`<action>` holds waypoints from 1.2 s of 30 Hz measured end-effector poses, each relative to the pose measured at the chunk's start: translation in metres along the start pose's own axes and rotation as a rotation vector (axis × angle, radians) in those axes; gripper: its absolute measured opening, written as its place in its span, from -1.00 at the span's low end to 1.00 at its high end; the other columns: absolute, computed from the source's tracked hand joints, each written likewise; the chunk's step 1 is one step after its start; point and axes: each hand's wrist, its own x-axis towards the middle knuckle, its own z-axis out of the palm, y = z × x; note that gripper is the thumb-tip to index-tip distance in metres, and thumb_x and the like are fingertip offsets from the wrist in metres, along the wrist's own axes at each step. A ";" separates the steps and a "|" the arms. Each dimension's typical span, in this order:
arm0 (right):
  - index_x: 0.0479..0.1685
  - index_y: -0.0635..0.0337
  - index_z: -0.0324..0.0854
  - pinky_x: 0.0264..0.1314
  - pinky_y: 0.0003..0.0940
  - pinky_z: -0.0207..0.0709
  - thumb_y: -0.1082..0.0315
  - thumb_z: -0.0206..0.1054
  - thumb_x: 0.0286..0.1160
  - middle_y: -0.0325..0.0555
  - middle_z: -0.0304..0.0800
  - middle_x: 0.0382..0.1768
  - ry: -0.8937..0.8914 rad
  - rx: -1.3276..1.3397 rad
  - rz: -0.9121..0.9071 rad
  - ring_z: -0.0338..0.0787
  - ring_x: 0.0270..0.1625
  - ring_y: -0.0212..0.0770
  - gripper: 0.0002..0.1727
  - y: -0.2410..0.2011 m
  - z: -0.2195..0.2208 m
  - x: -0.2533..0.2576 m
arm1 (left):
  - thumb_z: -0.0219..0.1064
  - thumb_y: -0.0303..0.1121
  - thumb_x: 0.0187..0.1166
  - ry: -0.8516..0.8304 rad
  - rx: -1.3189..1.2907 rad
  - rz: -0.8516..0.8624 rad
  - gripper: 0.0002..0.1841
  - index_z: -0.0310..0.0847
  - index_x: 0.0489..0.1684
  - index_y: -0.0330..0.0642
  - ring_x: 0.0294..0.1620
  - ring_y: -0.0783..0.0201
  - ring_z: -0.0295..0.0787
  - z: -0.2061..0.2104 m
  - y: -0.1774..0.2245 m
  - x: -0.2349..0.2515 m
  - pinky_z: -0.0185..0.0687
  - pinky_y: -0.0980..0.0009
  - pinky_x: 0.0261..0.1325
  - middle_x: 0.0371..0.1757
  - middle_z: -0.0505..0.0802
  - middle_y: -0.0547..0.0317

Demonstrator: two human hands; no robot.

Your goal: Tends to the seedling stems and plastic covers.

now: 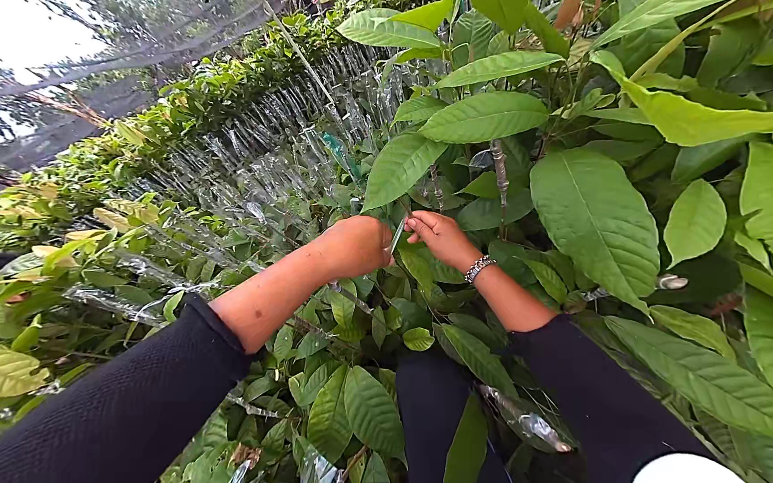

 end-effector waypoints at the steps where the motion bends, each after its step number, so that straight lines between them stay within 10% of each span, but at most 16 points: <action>1: 0.20 0.37 0.68 0.19 -0.26 0.65 0.25 0.05 0.88 0.03 0.84 -0.06 0.018 0.000 -0.011 0.82 -0.06 -0.23 -0.62 0.000 0.001 0.001 | 0.31 -0.18 0.74 -0.028 -0.054 0.014 -0.71 0.67 -0.33 -0.19 -0.31 0.20 0.58 0.000 0.004 -0.007 0.47 0.11 -0.15 -0.41 0.67 0.15; 12: 0.53 0.23 0.52 -0.26 -0.58 0.63 0.32 0.07 0.85 -0.12 0.77 0.00 -0.099 0.252 0.043 0.69 -0.41 -0.51 -0.60 0.002 -0.005 -0.003 | 0.44 -0.40 0.59 0.634 -0.030 0.119 -0.85 0.78 -0.26 -0.34 0.04 -0.12 0.78 0.008 -0.015 0.000 0.62 -0.14 0.17 -0.09 0.83 -0.16; 17: 0.49 0.22 0.54 -0.25 -0.55 0.64 0.32 0.07 0.86 -0.13 0.76 0.03 -0.088 0.291 0.045 0.69 -0.40 -0.49 -0.62 0.007 -0.009 -0.006 | 0.25 -0.34 0.79 0.451 -0.528 -0.067 -0.58 0.53 0.55 -0.30 0.25 0.13 0.80 -0.002 -0.019 0.006 0.58 0.06 0.42 0.24 0.86 -0.06; 24: 0.47 0.26 0.56 -0.22 -0.59 0.64 0.32 0.09 0.85 -0.12 0.77 0.05 -0.108 0.278 0.048 0.70 -0.39 -0.52 -0.62 0.004 -0.009 -0.007 | 0.38 -0.18 0.67 0.327 0.171 -0.122 -0.71 0.76 -0.18 -0.28 0.09 -0.19 0.78 0.007 -0.015 -0.002 0.59 -0.20 0.15 -0.11 0.84 -0.16; 28: 0.49 0.23 0.56 -0.20 -0.57 0.62 0.30 0.08 0.85 -0.13 0.78 0.02 -0.094 0.225 0.051 0.68 -0.37 -0.51 -0.61 0.002 -0.006 -0.006 | 0.36 -0.18 0.68 0.233 0.128 -0.096 -0.72 0.76 -0.13 -0.28 0.18 -0.16 0.72 0.004 -0.007 -0.005 0.55 -0.17 0.20 -0.02 0.81 -0.16; 33: 0.49 0.22 0.57 -0.23 -0.55 0.63 0.30 0.08 0.85 -0.11 0.78 0.03 -0.076 0.216 0.056 0.69 -0.39 -0.48 -0.62 0.002 -0.007 -0.004 | 0.47 -0.29 0.60 0.503 -0.002 -0.038 -0.80 0.80 -0.20 -0.30 0.14 -0.14 0.74 0.008 -0.023 -0.005 0.60 -0.16 0.19 -0.02 0.83 -0.15; 36: 0.47 0.21 0.58 -0.22 -0.56 0.62 0.29 0.08 0.86 -0.13 0.78 0.03 -0.097 0.211 0.066 0.69 -0.37 -0.49 -0.62 0.000 -0.008 -0.005 | 0.38 -0.30 0.66 0.451 0.174 -0.131 -0.72 0.76 0.14 -0.31 0.29 -0.24 0.72 0.010 -0.028 -0.003 0.52 -0.23 0.30 0.12 0.85 -0.20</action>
